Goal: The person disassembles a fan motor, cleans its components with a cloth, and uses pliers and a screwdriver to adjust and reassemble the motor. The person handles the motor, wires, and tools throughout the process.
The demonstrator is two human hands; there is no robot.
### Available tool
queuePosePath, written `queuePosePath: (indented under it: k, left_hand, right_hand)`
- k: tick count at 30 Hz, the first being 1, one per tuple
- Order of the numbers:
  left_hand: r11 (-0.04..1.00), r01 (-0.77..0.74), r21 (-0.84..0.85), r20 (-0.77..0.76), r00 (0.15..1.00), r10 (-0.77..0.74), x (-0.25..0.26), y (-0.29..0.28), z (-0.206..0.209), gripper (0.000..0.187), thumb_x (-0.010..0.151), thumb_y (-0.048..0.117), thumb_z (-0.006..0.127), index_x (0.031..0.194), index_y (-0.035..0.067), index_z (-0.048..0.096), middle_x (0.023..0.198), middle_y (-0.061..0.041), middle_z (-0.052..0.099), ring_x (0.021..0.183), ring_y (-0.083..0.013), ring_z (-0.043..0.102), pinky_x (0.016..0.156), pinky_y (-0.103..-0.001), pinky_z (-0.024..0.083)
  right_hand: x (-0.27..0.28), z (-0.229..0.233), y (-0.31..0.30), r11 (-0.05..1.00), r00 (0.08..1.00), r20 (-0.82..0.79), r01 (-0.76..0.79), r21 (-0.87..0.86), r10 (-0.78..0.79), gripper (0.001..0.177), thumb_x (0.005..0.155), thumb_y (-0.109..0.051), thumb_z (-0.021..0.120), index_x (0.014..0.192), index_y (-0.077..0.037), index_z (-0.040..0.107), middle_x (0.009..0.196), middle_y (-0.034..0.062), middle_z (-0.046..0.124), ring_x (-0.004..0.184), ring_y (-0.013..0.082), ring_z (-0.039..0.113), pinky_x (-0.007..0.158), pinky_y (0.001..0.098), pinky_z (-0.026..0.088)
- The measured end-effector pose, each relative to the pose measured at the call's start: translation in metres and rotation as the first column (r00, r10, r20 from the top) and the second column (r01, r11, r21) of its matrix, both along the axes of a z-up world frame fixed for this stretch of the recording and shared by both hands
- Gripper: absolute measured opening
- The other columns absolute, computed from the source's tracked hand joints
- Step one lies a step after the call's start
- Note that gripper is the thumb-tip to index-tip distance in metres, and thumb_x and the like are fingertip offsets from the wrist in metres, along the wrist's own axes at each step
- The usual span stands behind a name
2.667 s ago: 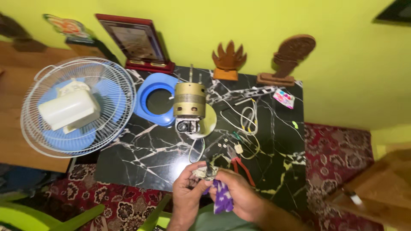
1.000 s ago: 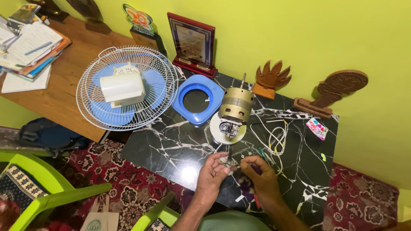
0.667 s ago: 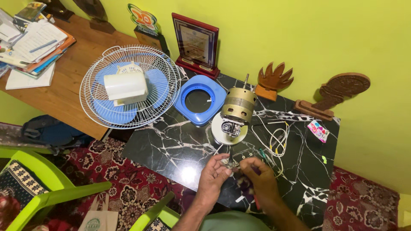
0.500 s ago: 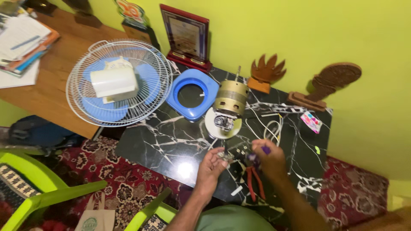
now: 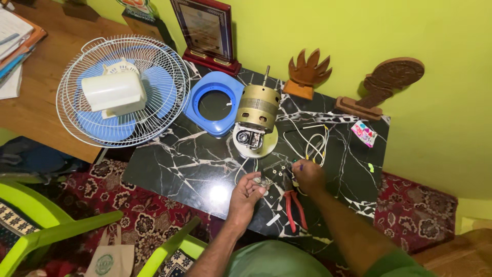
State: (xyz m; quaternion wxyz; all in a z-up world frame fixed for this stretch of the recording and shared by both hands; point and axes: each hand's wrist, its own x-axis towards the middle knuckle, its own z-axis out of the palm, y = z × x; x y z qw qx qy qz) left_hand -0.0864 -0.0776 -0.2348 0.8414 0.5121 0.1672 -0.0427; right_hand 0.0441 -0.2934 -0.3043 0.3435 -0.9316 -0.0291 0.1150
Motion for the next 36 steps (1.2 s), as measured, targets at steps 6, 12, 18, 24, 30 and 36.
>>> queuePosePath:
  k: [6, 12, 18, 24, 30, 36]
  left_hand:
    - [0.999, -0.01, 0.033, -0.029, 1.0, 0.011, 0.005, -0.008, 0.005, 0.045, 0.092, -0.001, 0.064, 0.135, 0.001, 0.054, 0.102, -0.006, 0.07, 0.096, -0.0128, 0.066, 0.085, -0.026, 0.052]
    - [0.997, 0.016, 0.082, -0.093, 0.996, -0.008, 0.024, -0.013, 0.005, 0.044, 0.092, -0.002, 0.064, 0.135, 0.002, 0.054, 0.098, -0.006, 0.07, 0.093, -0.0138, 0.067, 0.089, -0.026, 0.056]
    - [0.998, -0.001, 0.056, -0.014, 1.0, 0.002, 0.025, -0.012, 0.004, 0.044, 0.093, -0.004, 0.064, 0.135, 0.0, 0.055, 0.096, -0.006, 0.067, 0.097, -0.0134, 0.067, 0.091, -0.026, 0.054]
    - [0.999, -0.005, 0.034, -0.029, 1.0, 0.006, 0.017, -0.013, -0.001, 0.042, 0.094, -0.003, 0.064, 0.135, 0.0, 0.055, 0.095, -0.006, 0.066, 0.097, -0.0143, 0.067, 0.094, -0.026, 0.054]
    - [0.998, 0.005, 0.056, -0.042, 0.999, -0.002, 0.015, -0.017, -0.002, 0.042, 0.094, -0.004, 0.064, 0.135, 0.0, 0.057, 0.096, -0.007, 0.066, 0.095, -0.0147, 0.066, 0.092, -0.027, 0.055]
    - [1.0, -0.006, 0.01, -0.024, 1.0, 0.006, 0.017, -0.018, 0.006, 0.041, 0.093, -0.006, 0.062, 0.133, 0.0, 0.055, 0.105, -0.007, 0.07, 0.101, -0.0146, 0.068, 0.093, -0.026, 0.054]
  right_hand:
    - [0.008, -0.008, 0.001, 0.973, 0.952, 0.208, -0.205, -0.106, 0.224, 0.019, 0.091, -0.027, 0.062, 0.087, -0.012, 0.073, 0.088, 0.0147, 0.073, 0.083, 0.0374, 0.069, 0.073, 0.0485, 0.054]
    - [0.01, -0.01, 0.001, 0.958, 0.946, 0.16, -0.272, -0.088, 0.284, 0.014, 0.084, -0.022, 0.07, 0.092, -0.011, 0.072, 0.093, 0.0129, 0.073, 0.088, 0.0359, 0.069, 0.074, 0.0467, 0.055]
    - [0.008, -0.007, 0.007, 0.965, 0.951, 0.164, -0.253, -0.069, 0.261, 0.017, 0.082, -0.022, 0.072, 0.095, -0.012, 0.07, 0.086, 0.0135, 0.071, 0.084, 0.0352, 0.069, 0.073, 0.0462, 0.054]
    - [0.006, -0.003, 0.011, 0.96, 0.93, 0.241, -0.276, -0.044, 0.278, 0.013, 0.084, -0.023, 0.07, 0.091, -0.013, 0.07, 0.087, 0.011, 0.072, 0.085, 0.0337, 0.069, 0.076, 0.0453, 0.055]
    - [0.006, -0.005, 0.01, 0.942, 0.922, 0.201, -0.309, -0.131, 0.33, 0.013, 0.088, -0.025, 0.064, 0.089, -0.013, 0.069, 0.086, 0.0115, 0.069, 0.086, 0.0349, 0.068, 0.077, 0.0475, 0.053]
    - [0.015, -0.024, 0.009, 0.874, 0.855, 0.233, -0.399, -0.277, 0.464, 0.011, 0.093, -0.018, 0.057, 0.09, -0.008, 0.062, 0.087, 0.0136, 0.068, 0.086, 0.0356, 0.068, 0.076, 0.0475, 0.054]
